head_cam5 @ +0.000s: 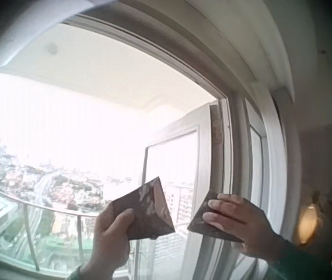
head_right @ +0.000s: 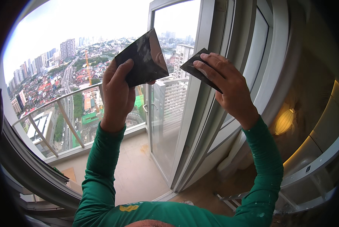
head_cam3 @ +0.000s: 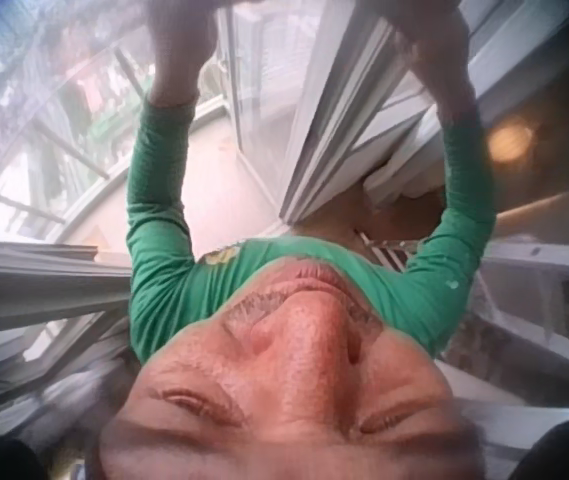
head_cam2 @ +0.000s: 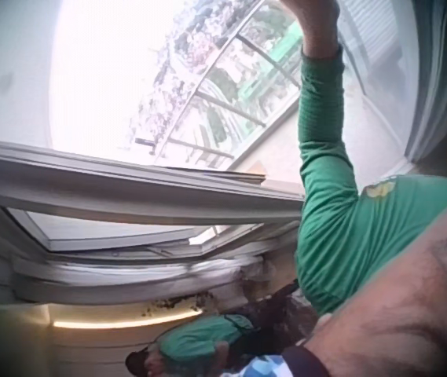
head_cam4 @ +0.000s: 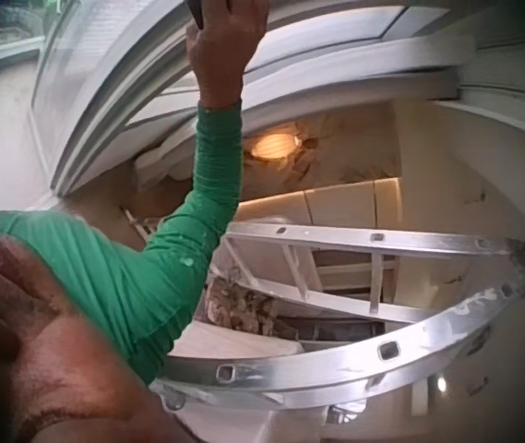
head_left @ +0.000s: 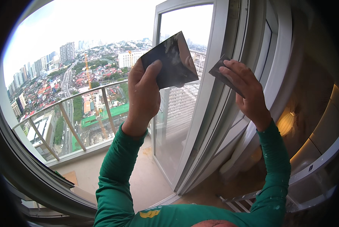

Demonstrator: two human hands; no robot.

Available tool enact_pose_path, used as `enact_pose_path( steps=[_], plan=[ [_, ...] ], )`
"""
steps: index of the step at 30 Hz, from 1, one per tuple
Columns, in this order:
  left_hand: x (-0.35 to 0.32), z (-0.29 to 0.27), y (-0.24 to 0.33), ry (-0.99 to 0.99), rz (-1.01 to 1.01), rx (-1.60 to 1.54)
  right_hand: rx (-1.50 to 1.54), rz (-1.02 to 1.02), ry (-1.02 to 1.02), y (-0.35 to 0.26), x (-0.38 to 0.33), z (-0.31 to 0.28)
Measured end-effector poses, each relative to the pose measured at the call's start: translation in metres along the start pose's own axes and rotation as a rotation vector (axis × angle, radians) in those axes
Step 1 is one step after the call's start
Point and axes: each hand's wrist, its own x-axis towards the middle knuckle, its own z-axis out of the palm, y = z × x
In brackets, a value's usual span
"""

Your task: The person applies putty to the top edge and corner of a window frame using two putty knives, smoothing the material along the track and corner.

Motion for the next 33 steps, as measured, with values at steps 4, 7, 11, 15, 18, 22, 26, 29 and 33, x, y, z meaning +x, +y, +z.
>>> enact_pose_path(
  steps=[4,7,11,15,18,22,26,29,33],
  plan=[
    [0.002,-0.008,-0.002,0.019,0.091,0.355,-0.063,-0.236,0.021,-0.026,0.022,-0.017],
    [-0.001,-0.007,-0.004,0.011,0.126,0.477,-0.16,-0.301,0.02,-0.026,0.027,-0.014],
    [-0.006,-0.008,0.004,0.001,0.131,0.592,-0.183,-0.328,-0.053,-0.029,0.03,-0.006],
    [0.007,-0.04,0.02,0.084,0.191,0.222,-0.218,-0.258,-0.099,-0.009,0.035,0.003],
    [0.016,-0.082,0.042,0.224,0.344,0.313,0.001,-0.006,0.193,0.031,0.072,-0.012],
    [0.01,-0.126,0.032,0.24,0.263,0.331,-0.16,0.272,0.603,0.148,0.148,-0.05],
    [-0.012,-0.165,0.022,0.321,0.207,0.407,-0.427,0.34,0.651,0.234,0.235,-0.041],
    [-0.02,-0.18,0.023,0.373,0.207,0.47,-0.471,0.341,0.719,0.241,0.252,-0.041],
    [-0.031,-0.198,0.032,0.419,0.226,0.517,-0.4,0.393,0.623,0.219,0.267,-0.038]
  ],
)
